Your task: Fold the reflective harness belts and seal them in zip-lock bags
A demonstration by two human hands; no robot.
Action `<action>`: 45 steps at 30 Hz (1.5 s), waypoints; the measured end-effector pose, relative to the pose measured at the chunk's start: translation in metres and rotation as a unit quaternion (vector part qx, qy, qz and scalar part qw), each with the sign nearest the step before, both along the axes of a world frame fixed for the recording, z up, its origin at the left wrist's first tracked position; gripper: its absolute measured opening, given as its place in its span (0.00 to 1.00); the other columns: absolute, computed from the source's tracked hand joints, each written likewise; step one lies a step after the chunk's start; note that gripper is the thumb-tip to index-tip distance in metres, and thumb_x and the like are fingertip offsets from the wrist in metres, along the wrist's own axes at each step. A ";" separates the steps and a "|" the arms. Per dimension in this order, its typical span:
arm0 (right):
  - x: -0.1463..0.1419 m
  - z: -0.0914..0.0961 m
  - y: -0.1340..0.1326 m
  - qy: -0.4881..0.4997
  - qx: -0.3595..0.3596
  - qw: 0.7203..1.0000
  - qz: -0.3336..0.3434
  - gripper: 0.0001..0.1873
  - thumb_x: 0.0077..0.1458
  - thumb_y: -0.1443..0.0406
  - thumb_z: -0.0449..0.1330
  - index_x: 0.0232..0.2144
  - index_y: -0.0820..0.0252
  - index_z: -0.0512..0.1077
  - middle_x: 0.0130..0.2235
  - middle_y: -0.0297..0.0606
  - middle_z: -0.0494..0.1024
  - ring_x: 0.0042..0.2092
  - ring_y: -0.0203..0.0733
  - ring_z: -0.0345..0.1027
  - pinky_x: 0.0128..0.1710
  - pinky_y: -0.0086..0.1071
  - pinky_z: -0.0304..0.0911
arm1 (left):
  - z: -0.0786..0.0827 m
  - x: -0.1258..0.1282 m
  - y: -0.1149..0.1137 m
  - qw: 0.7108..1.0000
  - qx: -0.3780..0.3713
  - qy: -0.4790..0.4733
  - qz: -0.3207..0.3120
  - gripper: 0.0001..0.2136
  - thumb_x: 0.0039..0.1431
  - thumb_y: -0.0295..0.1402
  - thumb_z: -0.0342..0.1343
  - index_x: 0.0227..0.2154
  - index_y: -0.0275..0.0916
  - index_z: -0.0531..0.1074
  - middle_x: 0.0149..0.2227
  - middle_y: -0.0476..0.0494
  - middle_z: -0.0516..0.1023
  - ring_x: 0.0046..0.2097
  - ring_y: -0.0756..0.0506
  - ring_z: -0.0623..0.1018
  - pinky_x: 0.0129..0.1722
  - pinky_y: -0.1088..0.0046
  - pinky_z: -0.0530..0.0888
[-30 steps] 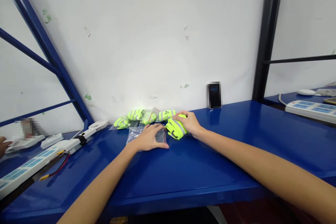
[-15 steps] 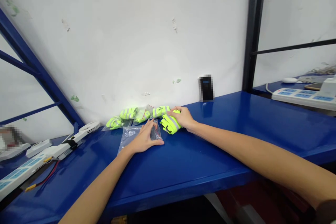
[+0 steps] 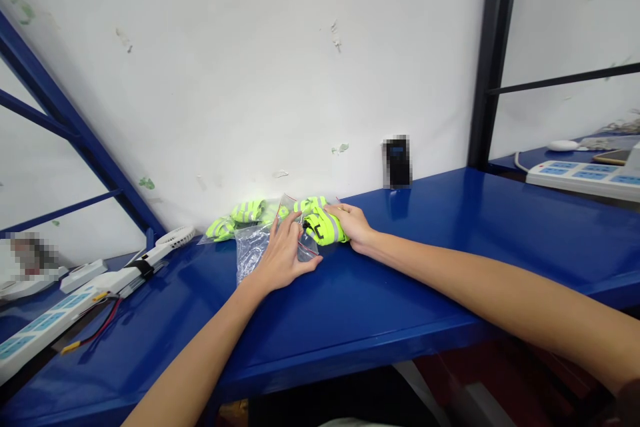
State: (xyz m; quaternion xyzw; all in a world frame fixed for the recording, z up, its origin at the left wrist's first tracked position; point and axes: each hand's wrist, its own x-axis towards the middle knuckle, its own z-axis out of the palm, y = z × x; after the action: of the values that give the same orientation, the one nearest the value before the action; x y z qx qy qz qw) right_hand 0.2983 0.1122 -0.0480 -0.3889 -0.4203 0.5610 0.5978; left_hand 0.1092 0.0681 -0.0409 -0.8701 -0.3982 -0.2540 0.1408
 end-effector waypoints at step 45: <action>-0.020 -0.006 -0.021 -0.152 0.195 0.966 -0.072 0.19 0.57 0.50 0.51 0.29 0.55 0.72 0.34 0.35 0.77 0.38 0.43 0.68 0.40 0.33 0.62 | -0.004 0.037 -0.020 0.991 0.087 0.053 0.088 0.40 0.50 0.45 0.58 0.63 0.34 0.52 0.62 0.28 0.58 0.65 0.31 0.54 0.63 0.45 0.45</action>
State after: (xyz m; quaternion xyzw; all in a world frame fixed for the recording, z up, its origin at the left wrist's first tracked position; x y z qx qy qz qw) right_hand 0.2784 0.0912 -0.0536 -0.3747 -0.5783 0.3584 0.6298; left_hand 0.1459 0.0480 -0.0454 -0.8283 -0.4416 -0.2279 0.2589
